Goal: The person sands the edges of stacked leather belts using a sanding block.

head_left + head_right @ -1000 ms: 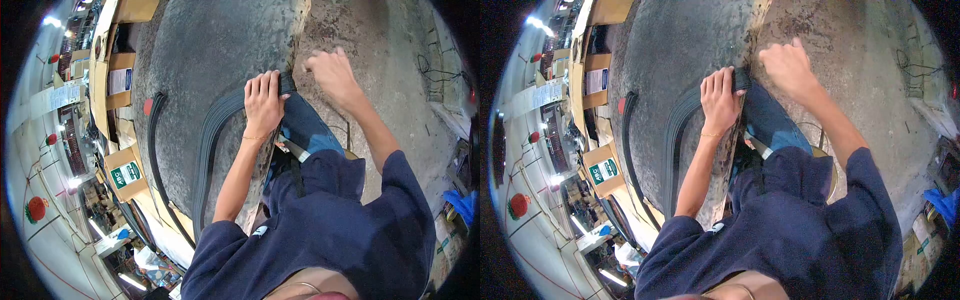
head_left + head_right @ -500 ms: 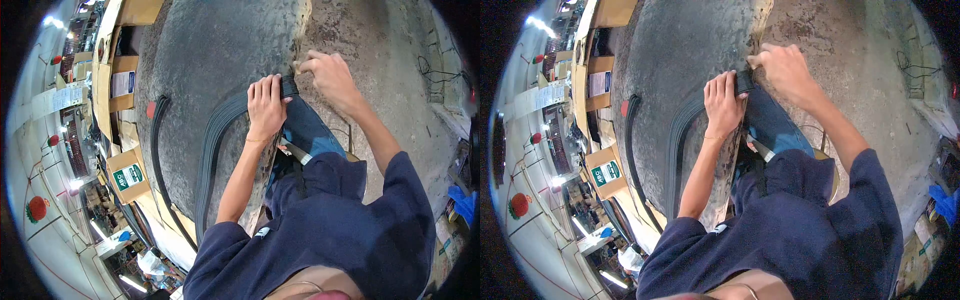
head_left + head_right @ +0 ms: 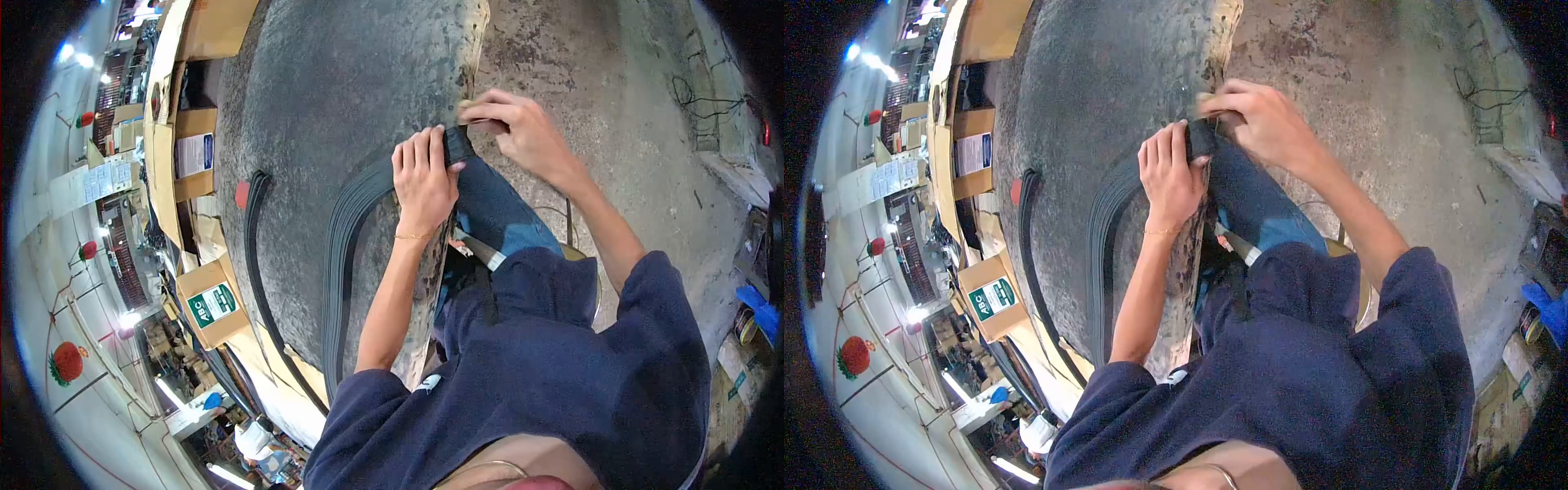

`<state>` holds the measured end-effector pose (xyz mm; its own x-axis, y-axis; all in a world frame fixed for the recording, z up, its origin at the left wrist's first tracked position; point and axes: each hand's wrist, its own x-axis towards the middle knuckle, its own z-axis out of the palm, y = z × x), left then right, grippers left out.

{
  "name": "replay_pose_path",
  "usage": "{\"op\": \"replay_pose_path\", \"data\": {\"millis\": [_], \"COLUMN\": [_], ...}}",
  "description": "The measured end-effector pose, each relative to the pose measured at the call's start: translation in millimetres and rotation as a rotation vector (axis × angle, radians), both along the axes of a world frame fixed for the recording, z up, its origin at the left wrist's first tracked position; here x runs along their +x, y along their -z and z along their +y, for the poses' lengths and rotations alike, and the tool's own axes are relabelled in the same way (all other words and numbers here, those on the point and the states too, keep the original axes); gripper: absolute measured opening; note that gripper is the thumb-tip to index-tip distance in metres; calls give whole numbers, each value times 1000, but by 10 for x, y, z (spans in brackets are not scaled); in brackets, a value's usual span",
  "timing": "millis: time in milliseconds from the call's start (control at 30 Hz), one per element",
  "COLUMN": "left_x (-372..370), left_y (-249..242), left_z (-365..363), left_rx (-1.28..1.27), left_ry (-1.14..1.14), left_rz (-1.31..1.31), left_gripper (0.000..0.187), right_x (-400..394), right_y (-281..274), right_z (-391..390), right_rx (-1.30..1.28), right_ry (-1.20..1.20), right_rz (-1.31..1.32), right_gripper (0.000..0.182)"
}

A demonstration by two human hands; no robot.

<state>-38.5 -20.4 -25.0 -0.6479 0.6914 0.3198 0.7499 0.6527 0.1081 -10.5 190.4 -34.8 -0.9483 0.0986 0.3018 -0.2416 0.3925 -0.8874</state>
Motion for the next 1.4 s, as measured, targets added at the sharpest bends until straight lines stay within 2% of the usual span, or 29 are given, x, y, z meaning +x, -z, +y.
{"op": "replay_pose_path", "data": {"millis": [33, 133, 267, 333, 367, 433, 500, 567, 600, 633, 700, 733, 767, 833, 867, 1000, 1100, 1300, 1367, 1400], "left_x": [32, 9, -12, 8, 13, 13, 24, -22, -5, 3, 20, 46, 0, 4, 29, 31, 9, 16, 36, 31], "left_y": [5, -2, 11, 22, 33, 22, 10, 25, 24, 28, 30, 10, 6, 17, 27, 37, 50, 39, 14, 23], "left_z": [-24, 3, 1, -12, -17, -10, -32, 15, 0, -13, -20, -39, -8, -10, -32, -57, -49, -8, 8, 13], "left_rx": [-8, 1, -9, -24, -28, -7, -24, -13, -13, -14, -10, -15, -2, -12, -11, -12, -25, 6, -7, -14], "left_ry": [1, -11, -2, -10, -4, -6, -7, -22, -17, -11, -9, -6, -1, -6, -9, 5, -1, 17, 0, -7], "left_rz": [-9, -20, -11, -4, -7, 2, -11, -10, -6, 0, -14, -23, -10, 23, 6, -2, 27, 55, 63, 78], "left_gripper": [55, 55, 57, 57, 57, 58, 58, 57, 57, 57, 57, 57, 57, 57, 57, 59, 58, 53, 52, 53], "right_x": [10, -42, -111, -84, -51, 11, 90, 65, 40, 72, 140, 166, 179, 191, 208, 363, 414, 441, 477, 471], "right_y": [-22, -51, 1, -77, -127, -289, -189, -148, -150, -160, -197, -147, -124, -113, -118, -15, 68, 41, 43, 43], "right_z": [-64, -43, 94, 144, 103, -46, -58, 108, 160, 113, -35, -55, -21, 71, 66, -62, -31, -188, -188, -152], "right_rx": [-8, 206, 248, 554, 551, 279, 271, 623, 353, 353, 197, 97, 101, 365, 100, 174, 118, -104, 194, 198], "right_ry": [1, -122, -157, -14, -8, -88, -155, -16, -89, -93, -197, -175, -177, 12, -77, -48, 67, 27, 81, 80], "right_rz": [-9, 79, 72, 84, 79, 7, -84, -189, -241, -245, -115, -189, -182, -16, -84, 2, -126, -5, 38, 41], "right_gripper": [36, 34, 36, 36, 36, 36, 36, 36, 36, 36, 36, 39, 39, 38, 38, 37, 38, 38, 37, 37]}}
